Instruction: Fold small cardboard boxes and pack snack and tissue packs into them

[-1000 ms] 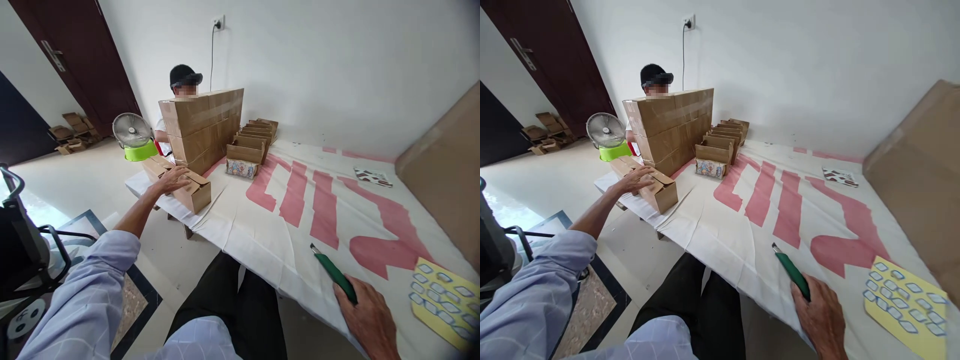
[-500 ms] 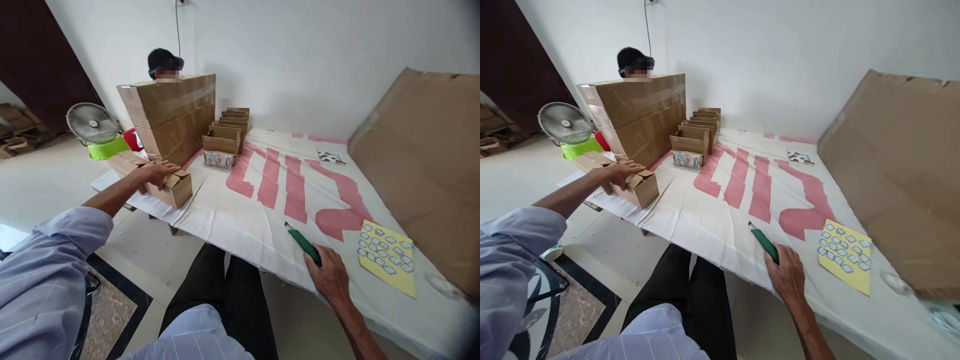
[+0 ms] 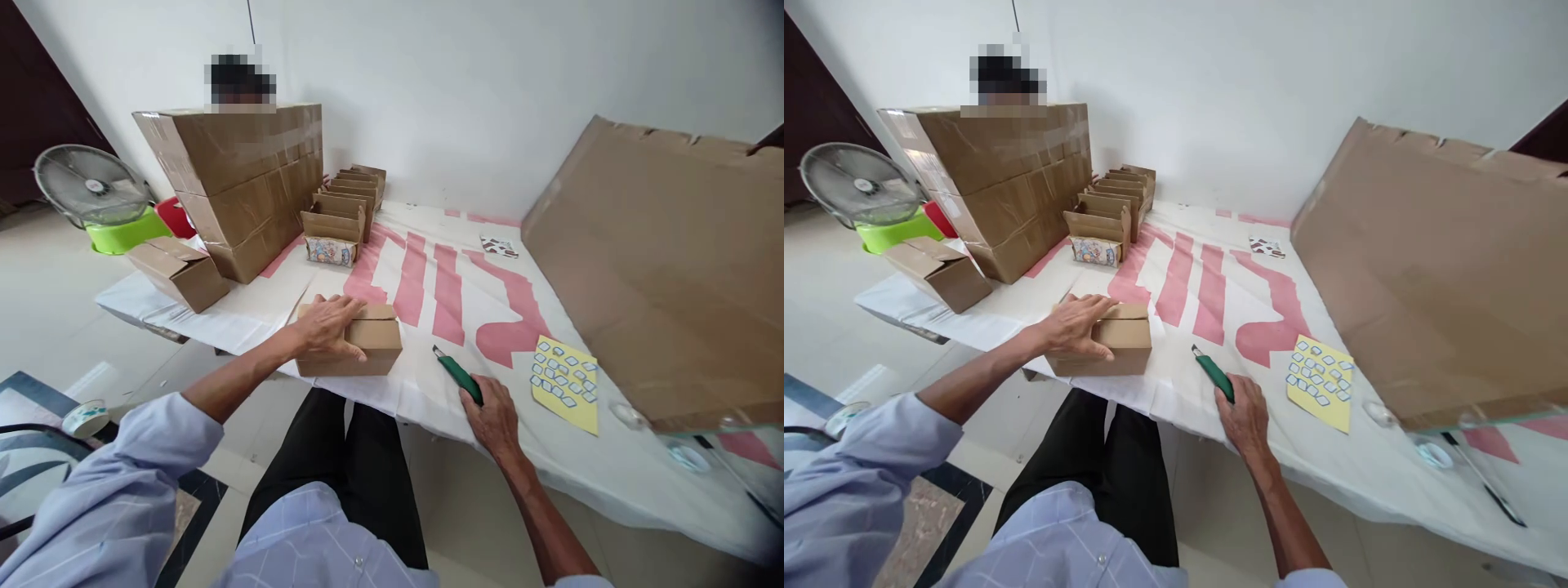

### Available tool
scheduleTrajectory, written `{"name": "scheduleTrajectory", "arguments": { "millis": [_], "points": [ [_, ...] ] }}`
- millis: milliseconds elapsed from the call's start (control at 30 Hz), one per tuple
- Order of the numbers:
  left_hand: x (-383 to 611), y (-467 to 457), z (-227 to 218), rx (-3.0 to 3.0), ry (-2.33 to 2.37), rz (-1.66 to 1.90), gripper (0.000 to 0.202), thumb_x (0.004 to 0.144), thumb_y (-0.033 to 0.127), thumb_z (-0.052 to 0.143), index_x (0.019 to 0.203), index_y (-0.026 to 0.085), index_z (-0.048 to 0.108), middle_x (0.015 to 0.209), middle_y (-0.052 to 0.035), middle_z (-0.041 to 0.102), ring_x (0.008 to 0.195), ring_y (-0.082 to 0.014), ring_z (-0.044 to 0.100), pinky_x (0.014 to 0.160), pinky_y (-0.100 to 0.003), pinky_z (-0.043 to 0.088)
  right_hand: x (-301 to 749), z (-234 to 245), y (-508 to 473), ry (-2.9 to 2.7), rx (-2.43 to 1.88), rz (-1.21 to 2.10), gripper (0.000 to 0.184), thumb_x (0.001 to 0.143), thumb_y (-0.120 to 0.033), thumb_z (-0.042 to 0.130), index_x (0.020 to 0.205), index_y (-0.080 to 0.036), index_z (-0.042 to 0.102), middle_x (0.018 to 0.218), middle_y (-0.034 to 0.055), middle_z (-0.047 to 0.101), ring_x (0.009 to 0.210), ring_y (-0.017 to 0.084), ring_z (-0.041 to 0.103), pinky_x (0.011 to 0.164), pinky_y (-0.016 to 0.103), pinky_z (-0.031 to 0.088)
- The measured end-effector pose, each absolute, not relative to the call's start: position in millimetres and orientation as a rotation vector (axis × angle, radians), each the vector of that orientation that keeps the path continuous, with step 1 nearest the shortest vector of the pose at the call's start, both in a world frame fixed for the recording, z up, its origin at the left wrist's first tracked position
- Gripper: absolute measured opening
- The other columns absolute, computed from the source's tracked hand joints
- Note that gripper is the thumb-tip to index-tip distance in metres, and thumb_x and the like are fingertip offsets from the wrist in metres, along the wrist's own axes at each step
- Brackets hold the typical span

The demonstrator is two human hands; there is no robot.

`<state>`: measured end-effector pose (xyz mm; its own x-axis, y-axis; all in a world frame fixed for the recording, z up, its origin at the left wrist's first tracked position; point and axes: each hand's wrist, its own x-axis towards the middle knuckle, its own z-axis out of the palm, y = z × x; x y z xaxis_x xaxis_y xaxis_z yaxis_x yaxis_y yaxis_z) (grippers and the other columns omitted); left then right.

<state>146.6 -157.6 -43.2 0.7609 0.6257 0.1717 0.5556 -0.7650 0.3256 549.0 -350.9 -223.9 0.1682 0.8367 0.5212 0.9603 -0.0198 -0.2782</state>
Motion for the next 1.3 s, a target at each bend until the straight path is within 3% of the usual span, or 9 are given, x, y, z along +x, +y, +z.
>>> {"name": "scheduleTrajectory", "arguments": {
  "millis": [100, 233, 400, 567, 667, 833, 1033, 1300],
  "points": [
    [123, -166, -39, 2.485, 0.903, 0.618, 0.090, 0.078, 0.070, 0.088, 0.152, 0.029, 0.058, 0.158, -0.0159, 0.061, 0.145, -0.0448, 0.058, 0.119, -0.060, 0.047, 548, -223, -352, -1.692, -1.888, -0.274, 0.034, 0.103, -0.042, 0.054, 0.124, -0.020, 0.070, 0.117, 0.0161, 0.075, 0.106, 0.034, 0.065, 0.096, 0.048, 0.053],
    [67, -167, -56, 2.030, 1.024, 0.837, 0.065, 0.084, 0.066, 0.083, 0.136, 0.029, 0.066, 0.159, -0.0126, 0.063, 0.150, -0.0397, 0.058, 0.114, -0.054, 0.056, 548, -223, -352, -1.683, -1.888, -0.260, 0.035, 0.103, -0.042, 0.056, 0.126, -0.020, 0.070, 0.118, 0.0169, 0.075, 0.108, 0.035, 0.065, 0.096, 0.049, 0.053],
    [56, -176, -98, 1.592, 0.961, 1.006, 0.063, 0.074, 0.070, 0.091, 0.110, 0.025, 0.066, 0.159, -0.0160, 0.065, 0.151, -0.0428, 0.059, 0.116, -0.057, 0.056, 551, -222, -350, -1.712, -1.878, -0.250, 0.034, 0.102, -0.042, 0.055, 0.125, -0.021, 0.070, 0.116, 0.0164, 0.075, 0.108, 0.035, 0.066, 0.096, 0.049, 0.054],
    [73, -179, -108, 1.514, 0.865, 1.061, 0.059, 0.074, 0.070, 0.091, 0.102, 0.024, 0.066, 0.159, -0.0153, 0.065, 0.151, -0.0422, 0.060, 0.116, -0.056, 0.057, 547, -206, -341, -1.643, -1.882, -0.154, 0.032, 0.101, -0.038, 0.048, 0.117, -0.022, 0.070, 0.112, 0.0166, 0.075, 0.105, 0.034, 0.068, 0.094, 0.050, 0.056],
    [73, -177, -109, 1.530, 0.842, 1.044, 0.055, 0.074, 0.063, 0.092, 0.105, 0.025, 0.066, 0.163, -0.0157, 0.062, 0.151, -0.0416, 0.060, 0.111, -0.054, 0.060, 535, -176, -331, -1.474, -1.843, -0.017, 0.037, 0.101, -0.047, 0.047, 0.112, -0.020, 0.070, 0.104, 0.0151, 0.075, 0.097, 0.033, 0.068, 0.087, 0.047, 0.057],
    [71, -180, -116, 1.544, 0.843, 1.015, 0.052, 0.078, 0.057, 0.091, 0.111, 0.027, 0.065, 0.164, -0.0136, 0.061, 0.150, -0.0394, 0.060, 0.110, -0.053, 0.059, 485, -88, -306, -1.396, -1.706, 0.265, 0.047, 0.105, -0.062, 0.051, 0.107, -0.020, 0.072, 0.073, 0.0017, 0.063, 0.069, 0.023, 0.057, 0.065, 0.035, 0.049],
    [75, -188, -117, 1.611, 0.900, 1.009, 0.048, 0.080, 0.054, 0.087, 0.114, 0.028, 0.066, 0.162, -0.0100, 0.062, 0.150, -0.0380, 0.061, 0.110, -0.052, 0.058, 414, -5, -263, -1.898, -1.407, 0.415, 0.038, 0.106, -0.055, 0.061, 0.098, -0.021, 0.077, 0.085, 0.0038, 0.074, 0.078, 0.021, 0.064, 0.072, 0.033, 0.050],
    [77, -192, -117, 1.646, 0.922, 1.023, 0.045, 0.082, 0.054, 0.082, 0.118, 0.030, 0.069, 0.163, -0.0093, 0.060, 0.147, -0.0374, 0.061, 0.110, -0.052, 0.058, 393, 22, -232, -2.208, -1.384, 0.409, 0.033, 0.106, -0.044, 0.059, 0.093, -0.020, 0.076, 0.089, 0.0053, 0.077, 0.079, 0.020, 0.066, 0.072, 0.033, 0.046]
  ]
}}
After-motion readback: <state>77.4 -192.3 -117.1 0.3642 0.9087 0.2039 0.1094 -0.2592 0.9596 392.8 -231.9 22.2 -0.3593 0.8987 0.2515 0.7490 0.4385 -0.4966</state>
